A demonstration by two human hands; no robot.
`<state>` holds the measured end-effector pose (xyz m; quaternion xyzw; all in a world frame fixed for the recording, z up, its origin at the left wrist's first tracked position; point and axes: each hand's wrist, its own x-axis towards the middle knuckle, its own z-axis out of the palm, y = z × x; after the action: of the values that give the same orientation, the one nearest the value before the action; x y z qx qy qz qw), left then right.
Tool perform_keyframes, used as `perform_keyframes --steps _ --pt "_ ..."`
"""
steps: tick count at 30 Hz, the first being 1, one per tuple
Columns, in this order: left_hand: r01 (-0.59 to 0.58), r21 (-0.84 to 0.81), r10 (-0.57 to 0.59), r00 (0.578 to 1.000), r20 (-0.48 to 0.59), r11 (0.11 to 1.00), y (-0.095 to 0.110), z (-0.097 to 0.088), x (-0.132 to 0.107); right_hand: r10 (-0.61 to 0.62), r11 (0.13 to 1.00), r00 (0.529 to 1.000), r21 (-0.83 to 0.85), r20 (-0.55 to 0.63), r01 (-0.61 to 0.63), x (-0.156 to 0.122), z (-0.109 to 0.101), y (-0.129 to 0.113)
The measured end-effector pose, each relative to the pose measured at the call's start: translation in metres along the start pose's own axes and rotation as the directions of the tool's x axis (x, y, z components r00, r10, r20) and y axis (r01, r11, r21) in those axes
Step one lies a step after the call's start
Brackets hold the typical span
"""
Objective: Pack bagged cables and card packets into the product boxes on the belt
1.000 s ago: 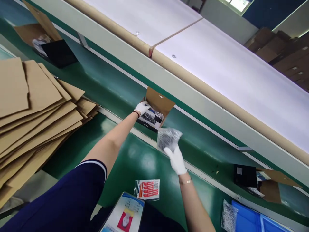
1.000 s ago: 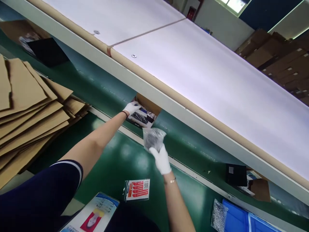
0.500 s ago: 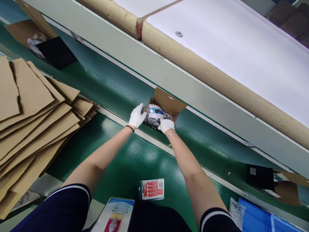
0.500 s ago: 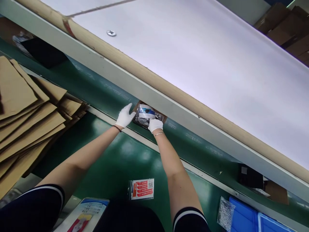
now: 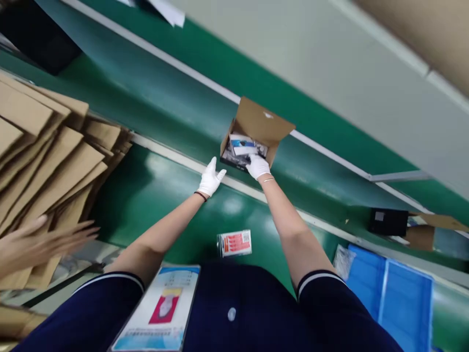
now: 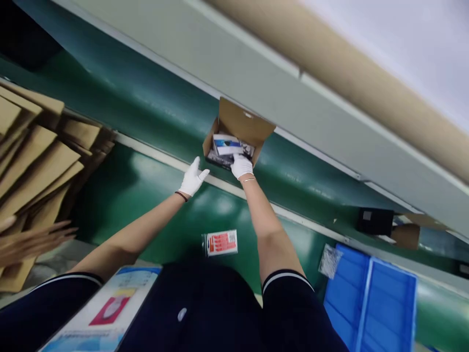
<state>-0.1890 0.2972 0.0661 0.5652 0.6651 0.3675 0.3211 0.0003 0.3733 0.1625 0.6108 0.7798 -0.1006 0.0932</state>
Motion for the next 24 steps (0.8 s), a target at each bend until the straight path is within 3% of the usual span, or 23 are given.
perform_keyframes --steps 2,4,6,8,10,12,14,16,17,19,20,22,24 --pt "-0.119 0.172 0.105 0.991 0.086 0.978 -0.013 0.002 -0.052 0.044 0.995 0.981 0.098 -0.188 -0.026 -0.047 0.023 0.015" --pt "-0.244 0.277 0.169 0.949 0.265 0.929 -0.029 0.003 -0.113 0.127 0.976 0.95 0.206 -0.286 -0.068 -0.112 0.059 0.031" --pt "-0.302 0.342 0.133 0.889 0.438 0.89 -0.048 0.003 -0.169 0.247 0.947 0.962 0.239 -0.116 -0.215 -0.182 0.104 0.048" --pt "-0.345 0.393 0.116 0.857 0.502 0.852 -0.069 0.003 -0.206 0.372 0.903 0.927 0.219 0.035 -0.371 -0.244 0.147 0.067" --pt "-0.361 0.429 0.118 0.86 0.496 0.828 -0.085 0.005 -0.22 0.588 0.775 0.803 0.216 0.095 -0.593 -0.294 0.174 0.095" --pt "-0.38 0.451 0.111 0.848 0.518 0.808 -0.088 0.006 -0.218 0.797 0.566 0.596 0.23 0.093 -0.792 -0.334 0.182 0.135" --pt "-0.411 0.478 0.083 0.819 0.568 0.776 -0.079 0.006 -0.211 0.914 0.367 0.397 0.249 0.082 -0.896 -0.367 0.175 0.182" --pt "-0.44 0.516 0.045 0.791 0.61 0.735 -0.061 0.004 -0.208 0.96 0.24 0.269 0.271 0.078 -0.932 -0.39 0.163 0.228" --pt "-0.447 0.536 0.024 0.784 0.621 0.716 -0.05 0.004 -0.209 0.969 0.209 0.237 0.281 0.072 -0.937 -0.396 0.159 0.247" --pt "-0.445 0.566 -0.009 0.78 0.625 0.694 -0.027 0.008 -0.217 0.972 0.206 0.231 0.297 0.052 -0.932 -0.393 0.156 0.274" --pt "-0.434 0.578 -0.029 0.783 0.622 0.691 -0.017 0.014 -0.222 0.965 0.241 0.262 0.306 0.03 -0.921 -0.386 0.158 0.279" --pt "-0.409 0.638 -0.064 0.809 0.584 0.652 0.0 0.033 -0.23 0.91 0.398 0.413 0.341 -0.031 -0.852 -0.361 0.166 0.268" --pt "-0.343 0.735 -0.161 0.839 0.519 0.584 0.009 0.056 -0.233 0.77 0.604 0.635 0.395 -0.064 -0.692 -0.335 0.176 0.23"
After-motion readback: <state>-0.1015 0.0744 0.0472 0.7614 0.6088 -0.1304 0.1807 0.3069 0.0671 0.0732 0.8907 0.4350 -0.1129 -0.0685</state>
